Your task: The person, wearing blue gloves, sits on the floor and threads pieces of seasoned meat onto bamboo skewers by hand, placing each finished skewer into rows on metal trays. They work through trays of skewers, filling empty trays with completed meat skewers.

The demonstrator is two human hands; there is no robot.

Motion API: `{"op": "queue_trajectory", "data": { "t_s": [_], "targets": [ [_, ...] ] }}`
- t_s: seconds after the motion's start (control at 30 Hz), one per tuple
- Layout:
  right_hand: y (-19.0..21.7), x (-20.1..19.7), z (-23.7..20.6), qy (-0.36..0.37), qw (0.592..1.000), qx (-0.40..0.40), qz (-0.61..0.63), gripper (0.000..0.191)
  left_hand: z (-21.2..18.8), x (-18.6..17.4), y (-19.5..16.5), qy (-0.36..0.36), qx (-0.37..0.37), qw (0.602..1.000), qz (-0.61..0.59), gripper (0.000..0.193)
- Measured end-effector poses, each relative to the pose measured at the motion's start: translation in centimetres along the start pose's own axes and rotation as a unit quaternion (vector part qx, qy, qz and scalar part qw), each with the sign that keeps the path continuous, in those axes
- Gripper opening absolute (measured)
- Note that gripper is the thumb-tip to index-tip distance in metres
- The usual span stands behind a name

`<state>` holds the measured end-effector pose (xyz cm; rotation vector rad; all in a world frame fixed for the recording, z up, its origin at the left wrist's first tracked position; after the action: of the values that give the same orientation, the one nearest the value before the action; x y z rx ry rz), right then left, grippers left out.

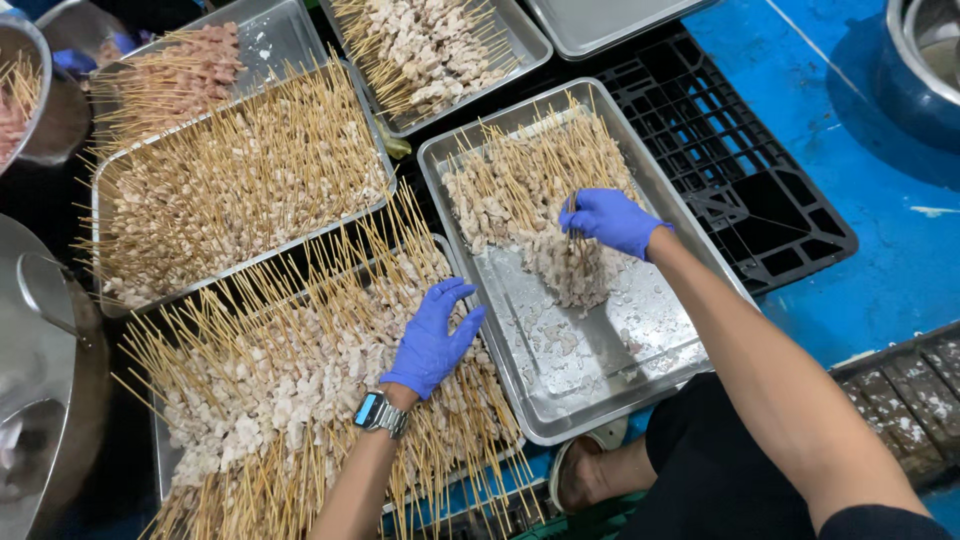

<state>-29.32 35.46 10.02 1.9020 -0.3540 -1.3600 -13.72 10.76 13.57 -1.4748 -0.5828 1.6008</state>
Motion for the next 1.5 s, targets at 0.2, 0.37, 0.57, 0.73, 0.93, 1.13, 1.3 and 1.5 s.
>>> {"op": "queue_trajectory", "data": {
  "t_s": [0.2, 0.37, 0.57, 0.73, 0.93, 1.13, 1.3, 1.5],
  "targets": [
    [6.3, -1.5, -4.4, -0.022, 0.998, -0.046, -0.028, 0.028, 1.4, 4.0, -0.4, 0.054, -0.130, 0.984, -0.109, 0.073],
    [7.1, -2.0, -5.5, -0.058, 0.981, -0.017, 0.182, 0.029, 2.1, 10.4, 1.1, 0.091, -0.280, 0.924, -0.244, 0.097],
    [4.3, 0.5, -7.0, -0.076, 0.956, 0.044, 0.281, 0.039, 3.6, 12.7, 2.6, 0.041, -0.211, 0.837, -0.503, 0.082],
    [3.0, 4.6, -8.3, 0.043, 0.956, 0.090, 0.274, 0.040, 2.8, 12.1, 6.0, 0.021, -0.271, 0.844, -0.461, 0.091],
    [3.5, 5.1, -7.9, 0.048, 0.953, 0.060, 0.292, 0.037, 2.9, 11.2, 4.3, 0.014, -0.238, 0.805, -0.544, 0.061],
    [5.2, 4.6, -8.0, 0.015, 0.950, 0.055, 0.308, 0.037, 2.9, 9.9, 1.9, 0.001, -0.209, 0.798, -0.566, 0.053],
    [5.4, 5.8, -8.3, 0.087, 0.927, 0.109, 0.347, 0.044, 2.9, 10.3, 3.0, -0.033, -0.253, 0.748, -0.612, 0.075],
    [6.3, 6.0, -8.2, 0.107, 0.945, 0.039, 0.305, 0.033, 2.8, 10.4, 5.2, -0.040, -0.241, 0.766, -0.594, 0.091]
  ]
}}
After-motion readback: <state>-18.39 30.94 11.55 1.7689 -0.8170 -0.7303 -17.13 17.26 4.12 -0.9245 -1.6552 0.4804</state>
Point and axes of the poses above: each hand's wrist, its own z-axis towards the middle knuckle, its own x-axis out of the palm, y = z × x, the point moved 10 cm from there along z, towards the middle knuckle, and after that the axes turned 13 degrees about -z, right-handed, at the moved point
